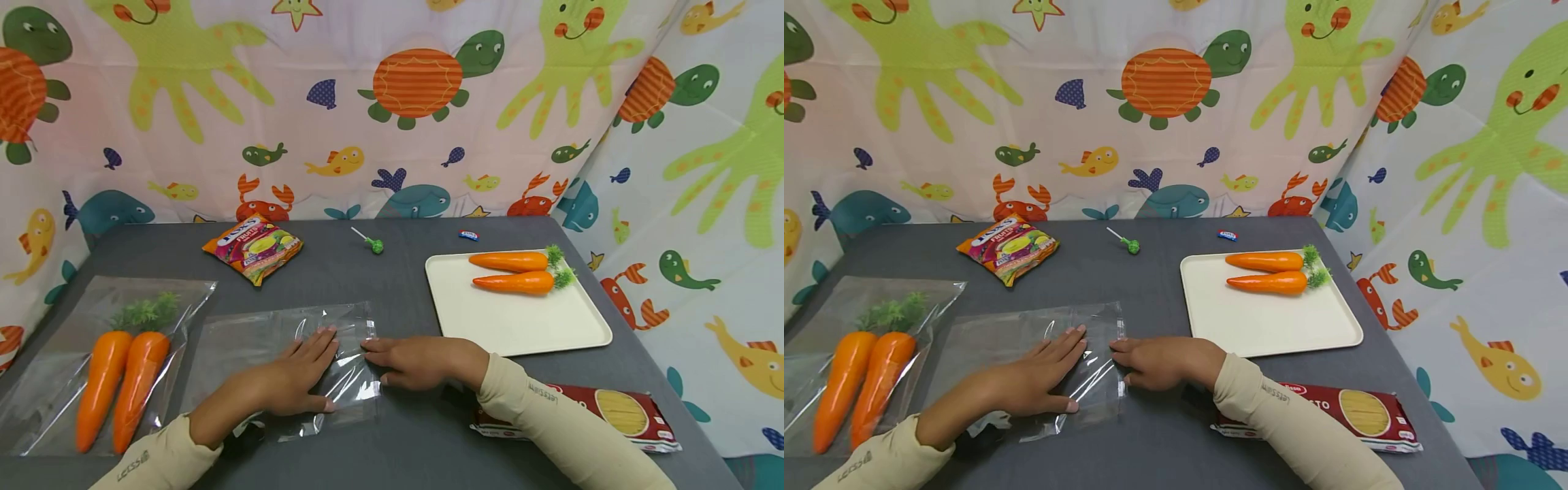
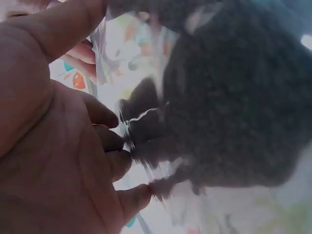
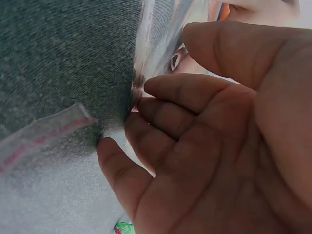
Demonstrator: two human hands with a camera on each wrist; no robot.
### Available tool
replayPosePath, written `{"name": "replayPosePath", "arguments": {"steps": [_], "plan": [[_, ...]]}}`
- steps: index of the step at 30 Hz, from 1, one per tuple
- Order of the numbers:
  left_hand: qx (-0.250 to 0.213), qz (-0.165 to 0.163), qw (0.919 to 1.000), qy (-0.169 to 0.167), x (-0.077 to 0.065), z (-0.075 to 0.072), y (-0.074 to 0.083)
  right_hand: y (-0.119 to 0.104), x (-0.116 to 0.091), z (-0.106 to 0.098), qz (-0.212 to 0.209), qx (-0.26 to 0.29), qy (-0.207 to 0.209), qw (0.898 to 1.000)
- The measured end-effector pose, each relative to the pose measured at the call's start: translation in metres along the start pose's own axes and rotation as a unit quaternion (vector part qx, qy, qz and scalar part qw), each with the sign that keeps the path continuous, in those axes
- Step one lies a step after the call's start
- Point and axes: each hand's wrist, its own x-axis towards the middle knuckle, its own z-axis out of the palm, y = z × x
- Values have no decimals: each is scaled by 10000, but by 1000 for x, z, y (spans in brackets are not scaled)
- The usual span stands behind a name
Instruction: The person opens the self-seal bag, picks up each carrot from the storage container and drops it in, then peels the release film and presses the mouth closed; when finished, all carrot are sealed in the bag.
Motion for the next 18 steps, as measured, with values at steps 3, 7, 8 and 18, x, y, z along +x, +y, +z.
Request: {"name": "replayPosePath", "arguments": {"steps": [3,7,8,18], "plan": [[-214,29,9994,274,-1,3,-3,0,-1,1,38,24,23,10000],[-111,210,9948,988,2,6,-3,0,-1,3,136,17,121,9998],[28,259,9926,1183,3,8,-3,0,-1,3,143,17,160,9998],[1386,255,9530,2681,19,14,5,-4,4,1,395,-192,168,9989]]}}
